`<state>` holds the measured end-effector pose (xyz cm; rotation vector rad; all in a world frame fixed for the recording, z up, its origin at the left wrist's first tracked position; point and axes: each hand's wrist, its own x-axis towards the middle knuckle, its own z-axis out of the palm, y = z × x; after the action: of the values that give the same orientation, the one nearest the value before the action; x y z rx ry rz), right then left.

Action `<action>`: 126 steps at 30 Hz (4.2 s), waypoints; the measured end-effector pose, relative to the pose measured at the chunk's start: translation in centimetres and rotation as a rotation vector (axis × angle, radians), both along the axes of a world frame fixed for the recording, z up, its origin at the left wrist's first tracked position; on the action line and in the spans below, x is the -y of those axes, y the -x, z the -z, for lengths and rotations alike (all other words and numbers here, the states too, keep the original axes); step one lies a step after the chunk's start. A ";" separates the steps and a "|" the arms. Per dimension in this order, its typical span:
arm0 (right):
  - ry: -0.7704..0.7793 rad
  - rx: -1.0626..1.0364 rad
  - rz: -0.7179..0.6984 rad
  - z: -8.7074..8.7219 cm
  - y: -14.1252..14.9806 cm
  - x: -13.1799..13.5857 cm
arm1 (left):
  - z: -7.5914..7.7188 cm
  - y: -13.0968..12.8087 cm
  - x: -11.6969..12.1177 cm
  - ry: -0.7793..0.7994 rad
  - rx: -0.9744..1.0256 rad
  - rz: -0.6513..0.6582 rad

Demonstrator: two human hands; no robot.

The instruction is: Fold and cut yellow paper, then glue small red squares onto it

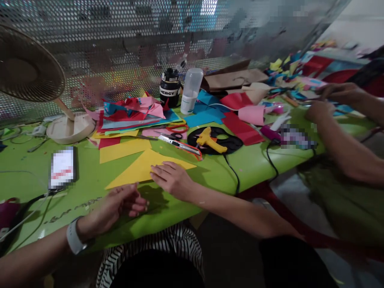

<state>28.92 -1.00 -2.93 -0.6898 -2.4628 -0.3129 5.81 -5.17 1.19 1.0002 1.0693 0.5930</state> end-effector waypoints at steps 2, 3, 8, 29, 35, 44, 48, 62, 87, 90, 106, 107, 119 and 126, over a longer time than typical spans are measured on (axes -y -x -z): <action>0.024 0.019 0.006 0.6 -0.3 -0.3 | -0.1 0.8 0.0 -0.496 -0.267 0.214; 0.034 0.027 0.013 0.8 -0.4 -0.3 | 0.0 1.1 -0.3 -0.789 -0.408 0.281; 0.011 -0.006 0.036 1.3 -0.4 0.0 | 1.7 1.1 -3.4 -1.628 -0.973 0.497; -0.142 -0.029 0.317 -1.1 -9.5 2.3 | 2.0 0.5 -3.5 -1.771 -1.207 0.686; -0.154 0.081 0.071 -1.3 -1.6 0.5 | 1.8 0.8 -3.5 -1.789 -1.212 0.646; -0.176 0.046 -0.007 -0.4 -0.5 -0.3 | 1.5 -1.6 -3.7 -1.944 -1.088 0.542; -0.163 0.020 -0.027 -0.4 -1.1 -0.2 | 1.0 -0.1 -3.2 -1.988 -1.065 0.484; -0.156 0.026 0.009 -0.6 -2.4 -0.1 | -1.9 10.1 -2.0 -1.709 -1.522 0.454; 0.819 -0.002 0.261 -2.1 -1.9 -1.8 | 1.1 1.7 -5.6 -1.039 -0.768 0.343; 0.936 0.045 0.306 -2.7 -1.7 -2.6 | 0.7 1.5 -5.3 -1.074 -0.914 0.352; 1.047 0.015 0.171 -2.4 -2.5 -2.8 | 3.2 -0.4 -1.5 -1.303 -0.980 0.567; 1.057 0.018 0.163 -2.4 -2.5 -2.8 | 3.1 -0.3 -1.6 -1.285 -0.985 0.585; 0.933 0.103 0.243 -3.6 -0.3 -2.6 | 3.5 -0.4 -1.8 -1.331 -0.981 0.579; 0.800 0.138 0.236 -2.4 -1.3 -2.8 | 3.5 -0.4 -1.9 -1.355 -0.999 0.566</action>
<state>30.26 1.83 -0.52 -1.3165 -2.6081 0.6010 6.17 -3.31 -2.33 2.8770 1.0503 0.2542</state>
